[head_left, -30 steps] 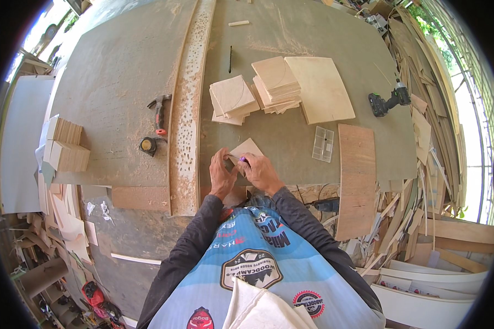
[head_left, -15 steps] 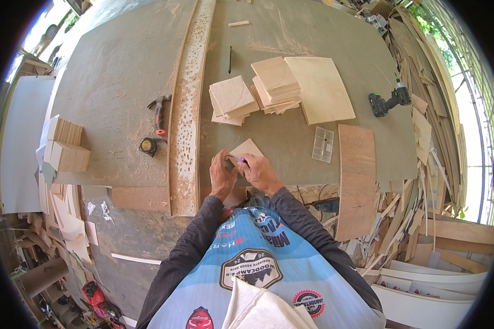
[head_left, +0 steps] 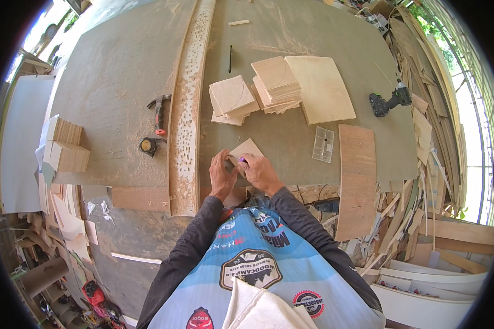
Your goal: The person marks curved lines on square wooden blocks using a compass and a pencil, picking up the blocks individually from a stack and placing them aside on a workbench.
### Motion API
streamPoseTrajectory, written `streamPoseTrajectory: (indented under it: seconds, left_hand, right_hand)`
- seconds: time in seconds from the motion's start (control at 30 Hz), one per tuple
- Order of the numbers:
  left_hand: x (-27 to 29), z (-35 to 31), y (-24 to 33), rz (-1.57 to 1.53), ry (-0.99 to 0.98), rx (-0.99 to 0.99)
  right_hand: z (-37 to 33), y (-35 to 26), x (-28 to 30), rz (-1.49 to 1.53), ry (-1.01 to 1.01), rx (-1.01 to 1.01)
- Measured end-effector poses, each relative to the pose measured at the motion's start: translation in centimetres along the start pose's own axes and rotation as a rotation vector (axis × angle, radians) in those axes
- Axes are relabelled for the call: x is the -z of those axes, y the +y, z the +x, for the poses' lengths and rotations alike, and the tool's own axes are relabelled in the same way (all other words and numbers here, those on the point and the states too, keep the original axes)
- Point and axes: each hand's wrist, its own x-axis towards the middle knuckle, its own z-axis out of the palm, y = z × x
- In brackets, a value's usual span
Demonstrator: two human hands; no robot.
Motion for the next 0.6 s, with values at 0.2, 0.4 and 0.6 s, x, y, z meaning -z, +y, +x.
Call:
streamPoseTrajectory:
  seconds: [0.2,0.4,0.6]
  left_hand:
    - [-0.03,-0.01,-0.04,0.008,-0.006,-0.003]
    - [-0.2,-0.04,-0.4,-0.003,-0.005,-0.011]
    - [-0.13,-0.01,-0.16,-0.011,-0.007,-0.004]
  right_hand:
    - [-0.02,-0.11,0.18,0.001,0.001,0.022]
    - [0.24,0.07,0.34,-0.011,-0.027,0.025]
    - [0.21,0.14,0.56,-0.022,-0.039,0.01]
